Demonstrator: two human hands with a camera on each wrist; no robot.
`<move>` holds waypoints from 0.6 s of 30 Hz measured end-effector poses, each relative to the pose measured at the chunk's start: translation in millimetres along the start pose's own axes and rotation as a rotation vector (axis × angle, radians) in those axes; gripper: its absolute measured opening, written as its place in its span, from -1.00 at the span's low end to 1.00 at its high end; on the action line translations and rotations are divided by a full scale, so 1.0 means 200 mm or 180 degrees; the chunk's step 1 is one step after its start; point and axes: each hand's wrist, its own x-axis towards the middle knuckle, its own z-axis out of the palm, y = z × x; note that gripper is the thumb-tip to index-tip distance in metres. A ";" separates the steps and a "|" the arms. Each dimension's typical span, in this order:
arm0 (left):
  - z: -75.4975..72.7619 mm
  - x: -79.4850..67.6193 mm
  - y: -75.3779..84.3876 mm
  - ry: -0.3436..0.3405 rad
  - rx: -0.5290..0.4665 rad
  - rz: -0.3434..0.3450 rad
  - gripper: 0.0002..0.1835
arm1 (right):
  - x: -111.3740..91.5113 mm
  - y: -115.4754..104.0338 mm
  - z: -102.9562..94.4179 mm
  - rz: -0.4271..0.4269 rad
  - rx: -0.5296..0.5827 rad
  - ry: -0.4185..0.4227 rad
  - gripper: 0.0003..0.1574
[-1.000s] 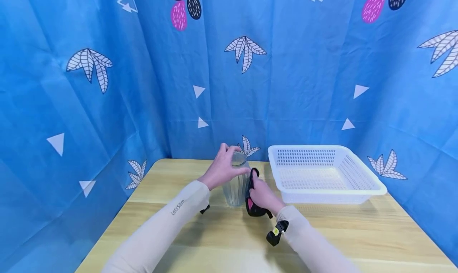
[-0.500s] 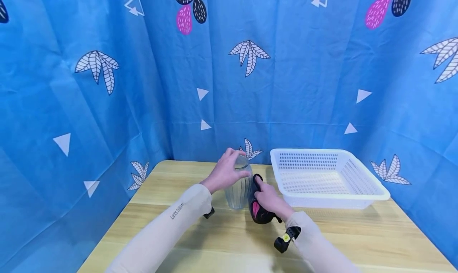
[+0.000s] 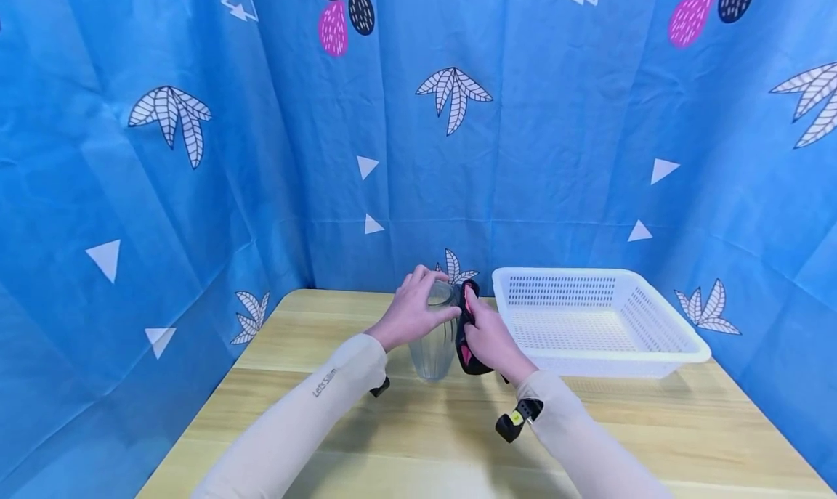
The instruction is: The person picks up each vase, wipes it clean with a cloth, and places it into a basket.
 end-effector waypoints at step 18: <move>-0.02 -0.02 -0.02 -0.0075 0.0027 -0.0105 -0.26 | -0.06 0.21 0.21 0.0368 -0.0239 -0.0778 -0.16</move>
